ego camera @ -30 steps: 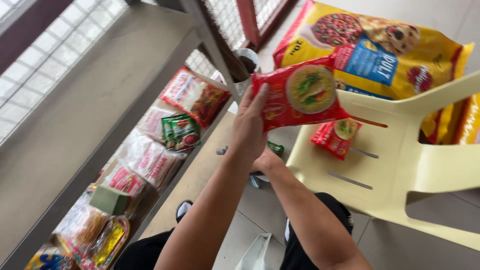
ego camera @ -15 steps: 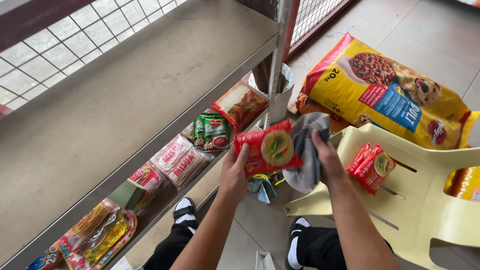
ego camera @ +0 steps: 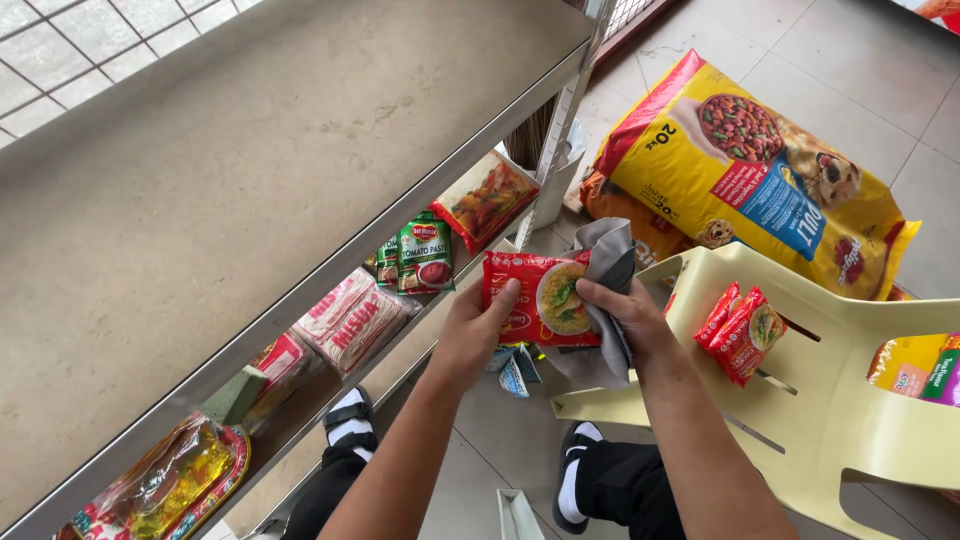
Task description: Wiping down packaged grocery items with a cloth before stocking them on shelves.
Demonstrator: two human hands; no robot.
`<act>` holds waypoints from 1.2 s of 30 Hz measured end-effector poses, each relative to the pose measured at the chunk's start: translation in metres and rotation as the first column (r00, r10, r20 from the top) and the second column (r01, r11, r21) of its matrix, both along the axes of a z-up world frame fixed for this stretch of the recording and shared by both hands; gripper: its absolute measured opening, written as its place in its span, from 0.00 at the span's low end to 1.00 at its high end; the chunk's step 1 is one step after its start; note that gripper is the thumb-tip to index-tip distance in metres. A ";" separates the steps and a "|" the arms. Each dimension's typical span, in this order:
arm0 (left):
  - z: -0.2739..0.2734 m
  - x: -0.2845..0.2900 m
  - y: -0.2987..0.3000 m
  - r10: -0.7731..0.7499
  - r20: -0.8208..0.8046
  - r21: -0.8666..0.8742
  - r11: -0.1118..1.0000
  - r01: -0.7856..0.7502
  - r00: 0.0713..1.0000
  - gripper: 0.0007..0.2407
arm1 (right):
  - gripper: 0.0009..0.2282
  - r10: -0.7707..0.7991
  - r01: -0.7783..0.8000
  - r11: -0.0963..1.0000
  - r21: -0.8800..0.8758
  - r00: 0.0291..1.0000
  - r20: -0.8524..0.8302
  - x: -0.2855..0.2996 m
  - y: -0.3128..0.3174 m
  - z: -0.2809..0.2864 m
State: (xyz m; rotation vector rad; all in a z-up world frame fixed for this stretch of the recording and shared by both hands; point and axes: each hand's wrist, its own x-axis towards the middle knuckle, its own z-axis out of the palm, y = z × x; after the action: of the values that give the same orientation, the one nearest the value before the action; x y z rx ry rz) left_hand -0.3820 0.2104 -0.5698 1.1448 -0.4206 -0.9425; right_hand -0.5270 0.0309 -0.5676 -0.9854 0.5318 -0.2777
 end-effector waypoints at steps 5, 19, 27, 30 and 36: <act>-0.012 0.003 0.003 0.025 -0.184 0.080 0.997 -0.010 0.983 0.22 | 0.20 -0.166 0.165 0.985 -0.046 0.985 -0.034 -0.003 0.000 -0.005; 0.001 0.002 0.005 0.119 -0.567 0.029 0.992 -0.124 0.815 0.21 | 0.15 -0.228 0.233 0.969 -0.081 0.971 0.067 -0.007 0.003 0.001; 0.001 -0.002 0.006 -0.029 -0.596 -0.218 0.968 -0.127 0.802 0.24 | 0.15 -0.235 0.234 0.972 0.018 0.972 0.015 -0.003 0.003 0.002; -0.037 -0.010 -0.005 -0.108 -0.591 -0.351 0.927 -0.134 0.799 0.24 | 0.14 -0.251 0.251 0.965 0.079 0.968 -0.015 0.002 0.014 0.006; -0.064 -0.023 -0.020 0.022 -0.637 -0.166 0.972 -0.165 0.770 0.17 | 0.10 -0.307 0.307 0.945 -0.114 0.951 0.019 0.005 0.024 -0.013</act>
State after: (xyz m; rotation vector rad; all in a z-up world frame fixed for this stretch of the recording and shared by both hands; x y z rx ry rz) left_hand -0.4050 0.1909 -0.6334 0.5852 0.0928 -1.1010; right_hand -0.5223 0.0545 -0.5802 -1.0133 0.6754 -0.5939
